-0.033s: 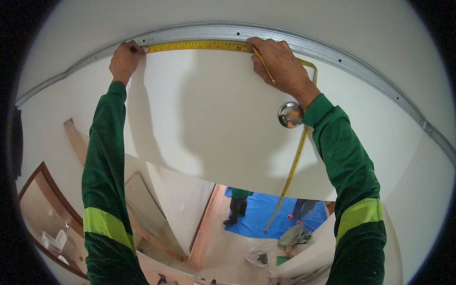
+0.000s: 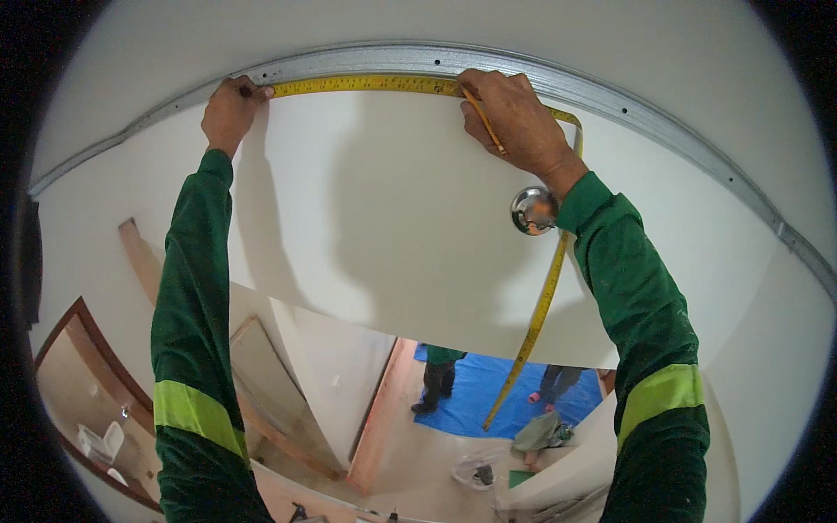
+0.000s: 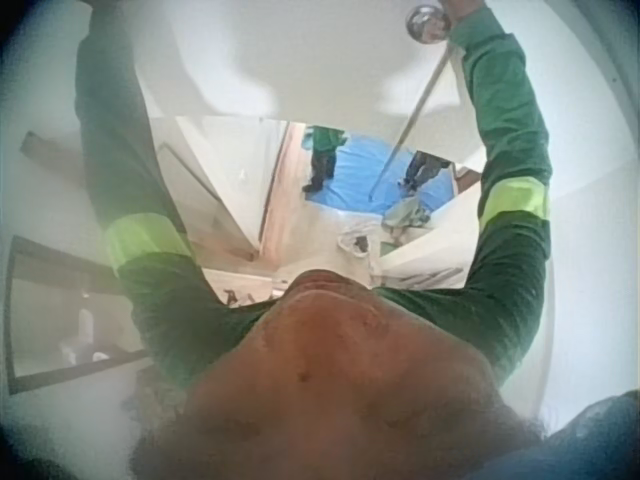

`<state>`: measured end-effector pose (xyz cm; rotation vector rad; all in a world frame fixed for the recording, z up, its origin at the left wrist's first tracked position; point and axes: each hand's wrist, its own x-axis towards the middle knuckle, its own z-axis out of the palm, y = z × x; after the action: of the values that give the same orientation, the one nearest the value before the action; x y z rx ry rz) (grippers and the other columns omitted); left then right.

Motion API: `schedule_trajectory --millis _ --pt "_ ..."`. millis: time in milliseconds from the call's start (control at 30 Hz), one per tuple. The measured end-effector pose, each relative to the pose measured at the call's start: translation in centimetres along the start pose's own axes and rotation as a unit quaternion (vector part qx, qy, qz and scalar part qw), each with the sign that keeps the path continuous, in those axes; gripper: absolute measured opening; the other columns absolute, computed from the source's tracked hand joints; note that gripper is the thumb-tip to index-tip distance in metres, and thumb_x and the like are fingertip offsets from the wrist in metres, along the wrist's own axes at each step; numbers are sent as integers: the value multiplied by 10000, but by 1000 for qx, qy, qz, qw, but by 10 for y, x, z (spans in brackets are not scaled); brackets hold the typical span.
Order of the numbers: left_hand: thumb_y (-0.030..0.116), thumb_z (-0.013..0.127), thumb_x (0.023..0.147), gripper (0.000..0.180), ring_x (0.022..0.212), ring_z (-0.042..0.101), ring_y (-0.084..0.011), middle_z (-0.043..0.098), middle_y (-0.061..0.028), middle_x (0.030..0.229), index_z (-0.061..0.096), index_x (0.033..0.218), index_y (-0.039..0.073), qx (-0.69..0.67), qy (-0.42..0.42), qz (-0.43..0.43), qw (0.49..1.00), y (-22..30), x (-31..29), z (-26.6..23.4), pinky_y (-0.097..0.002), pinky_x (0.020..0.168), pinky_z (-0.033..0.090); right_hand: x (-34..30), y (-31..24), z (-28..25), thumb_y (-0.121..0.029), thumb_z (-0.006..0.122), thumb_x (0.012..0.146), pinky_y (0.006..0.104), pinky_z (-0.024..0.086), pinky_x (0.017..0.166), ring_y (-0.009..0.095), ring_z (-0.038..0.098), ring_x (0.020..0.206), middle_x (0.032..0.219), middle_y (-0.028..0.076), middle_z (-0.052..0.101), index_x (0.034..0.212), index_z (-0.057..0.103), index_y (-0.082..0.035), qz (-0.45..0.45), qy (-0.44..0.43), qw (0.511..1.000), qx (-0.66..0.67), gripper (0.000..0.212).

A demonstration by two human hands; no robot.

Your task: The person measures a ceiling area using a tape measure and marks positions with a pencil. They repeatedly extend the tape measure along a metal track and make marks at intervals.

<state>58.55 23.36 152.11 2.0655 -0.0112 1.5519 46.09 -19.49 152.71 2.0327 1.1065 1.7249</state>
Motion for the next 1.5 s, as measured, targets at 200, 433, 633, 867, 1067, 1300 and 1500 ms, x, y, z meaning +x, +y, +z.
schedule_trajectory --millis 200,433,633,867,1067,1300,1500 --pt "466 828 855 318 1016 715 -314 729 -55 1068 781 935 162 17 38 23 999 2 5 3 -481 813 561 21 -5 15 -170 646 1049 426 516 912 258 664 985 1026 99 674 1246 616 -66 -73 -8 996 -58 224" --pt "462 814 873 299 997 717 -317 735 -69 1053 782 946 175 23 46 40 998 -5 8 12 -482 805 560 69 -36 47 -203 605 1074 443 606 893 273 699 967 1055 144 668 1246 608 -19 -93 -64 993 -45 252" --pt "557 811 863 403 904 749 -319 773 -72 994 798 954 165 36 42 33 998 -2 2 9 -487 743 579 98 -46 65 -195 601 1071 402 637 723 318 733 807 996 173 672 1202 530 -8 -214 -115 956 -166 239" --pt "414 813 859 314 907 722 -364 730 -147 1016 789 951 115 6 98 46 994 5 0 8 -484 773 575 109 -86 103 -137 619 1044 497 587 801 403 696 910 972 227 663 1168 519 -8 -110 -24 992 -63 206" --pt "458 817 860 340 965 735 -328 722 -107 1082 802 1001 149 33 62 53 996 0 2 7 -472 803 586 143 -107 155 -151 645 1023 487 589 829 379 700 935 941 217 681 1157 538 -26 -44 69 996 19 213" --pt "325 829 813 251 915 717 -392 722 -171 998 785 898 93 -35 101 84 991 -11 5 7 -501 782 569 159 -120 174 -158 667 996 447 626 834 333 735 906 896 194 700 1130 579 -12 -54 103 992 -41 217" --pt "384 859 814 364 934 729 -387 736 -189 1054 787 928 46 -33 35 62 997 -20 9 -5 -490 808 575 149 -118 179 -151 668 993 446 631 831 301 736 916 904 184 699 1124 604 -3 -71 112 989 -72 208"
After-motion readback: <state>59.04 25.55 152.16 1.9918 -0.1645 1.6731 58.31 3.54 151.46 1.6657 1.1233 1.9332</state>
